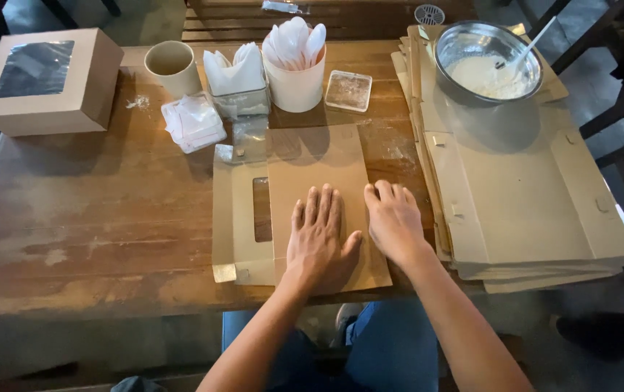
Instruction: Assembling a cardboard pastry box by folding flaps and using adhesive strips.
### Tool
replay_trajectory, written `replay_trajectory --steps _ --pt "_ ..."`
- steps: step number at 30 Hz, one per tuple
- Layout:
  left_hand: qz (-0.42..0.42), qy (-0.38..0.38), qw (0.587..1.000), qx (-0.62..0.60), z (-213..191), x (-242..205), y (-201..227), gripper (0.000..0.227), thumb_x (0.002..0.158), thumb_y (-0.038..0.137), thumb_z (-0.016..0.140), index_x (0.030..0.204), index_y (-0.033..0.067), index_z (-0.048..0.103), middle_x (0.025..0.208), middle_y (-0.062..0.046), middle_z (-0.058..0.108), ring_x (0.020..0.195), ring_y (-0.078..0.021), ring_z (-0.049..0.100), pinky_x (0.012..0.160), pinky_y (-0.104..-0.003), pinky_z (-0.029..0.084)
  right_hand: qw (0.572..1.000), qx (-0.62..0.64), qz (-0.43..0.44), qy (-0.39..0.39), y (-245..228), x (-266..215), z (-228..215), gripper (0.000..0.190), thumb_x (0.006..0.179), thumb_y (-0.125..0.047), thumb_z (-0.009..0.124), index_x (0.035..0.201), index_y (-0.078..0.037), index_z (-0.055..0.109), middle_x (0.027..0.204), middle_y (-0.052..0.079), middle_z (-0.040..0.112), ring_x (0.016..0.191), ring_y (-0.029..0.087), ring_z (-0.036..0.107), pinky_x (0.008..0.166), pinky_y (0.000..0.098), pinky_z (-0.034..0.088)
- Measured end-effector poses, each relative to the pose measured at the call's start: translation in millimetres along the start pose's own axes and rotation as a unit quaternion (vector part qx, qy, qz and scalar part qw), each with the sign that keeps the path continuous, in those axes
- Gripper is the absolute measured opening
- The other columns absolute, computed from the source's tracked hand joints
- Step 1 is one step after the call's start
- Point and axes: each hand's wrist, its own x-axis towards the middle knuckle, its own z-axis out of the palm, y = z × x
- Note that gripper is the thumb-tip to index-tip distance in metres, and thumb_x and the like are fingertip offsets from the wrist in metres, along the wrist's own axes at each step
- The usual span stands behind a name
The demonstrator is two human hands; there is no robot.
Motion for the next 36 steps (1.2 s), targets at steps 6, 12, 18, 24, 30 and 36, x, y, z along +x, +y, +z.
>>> replay_trajectory --steps 6,12,18,24,30,36 --pt "0.007 0.002 1.0 -0.002 0 1 -2 0.087 0.095 0.059 0.048 0.159 0.0031 0.031 0.166 -0.019 0.032 0.155 -0.036 0.022 0.124 -0.055 0.014 1.0 -0.015 0.014 0.007 16 63 28 0.056 0.079 -0.015 0.067 0.135 -0.014 0.064 0.12 0.007 0.055 0.114 0.029 0.06 0.093 0.0425 0.054" --pt "0.009 0.013 1.0 -0.007 -6 0 -1 0.085 0.095 0.057 0.049 0.158 0.0026 0.035 0.165 -0.019 0.034 0.155 -0.0357 0.024 0.123 -0.054 0.015 0.997 0.029 0.051 -0.045 18 90 22 0.063 0.079 -0.013 0.069 0.142 -0.014 0.062 0.125 0.011 0.054 0.119 0.034 0.056 0.089 0.0493 0.057" --pt "0.006 0.009 1.0 -0.015 2 1 -4 0.086 0.094 0.057 0.049 0.158 0.0022 0.033 0.165 -0.02 0.033 0.155 -0.0363 0.022 0.124 -0.055 0.013 0.998 0.036 0.031 -0.031 9 62 13 0.064 0.08 -0.009 0.069 0.143 -0.006 0.058 0.127 0.014 0.054 0.12 0.034 0.056 0.087 0.047 0.06" --pt "0.007 0.015 1.0 -0.011 8 2 -6 0.084 0.094 0.057 0.049 0.157 0.0042 0.035 0.164 -0.019 0.035 0.154 -0.0361 0.025 0.123 -0.055 0.015 0.998 0.05 0.014 -0.034 -6 1 -26 0.06 0.082 0.007 0.054 0.141 -0.005 0.059 0.128 0.017 0.058 0.117 0.036 0.062 0.086 0.0443 0.061" --pt "0.001 0.025 1.0 -0.006 16 3 -7 0.084 0.093 0.058 0.049 0.157 0.0054 0.035 0.164 -0.017 0.036 0.154 -0.0353 0.025 0.124 -0.055 0.016 0.999 0.023 -0.025 0.024 -10 -56 -18 0.061 0.081 0.006 0.054 0.14 -0.007 0.06 0.134 0.015 0.058 0.112 0.032 0.063 0.081 0.0388 0.06" --pt "-0.002 0.011 1.0 -0.004 10 2 -5 0.081 0.096 0.057 0.046 0.158 0.0055 0.035 0.165 -0.016 0.034 0.155 -0.0344 0.025 0.125 -0.053 0.014 0.998 0.057 -0.026 0.028 -19 -92 -30 0.052 0.085 0.006 0.053 0.135 -0.005 0.064 0.134 0.018 0.061 0.115 0.032 0.063 0.084 0.0394 0.058"
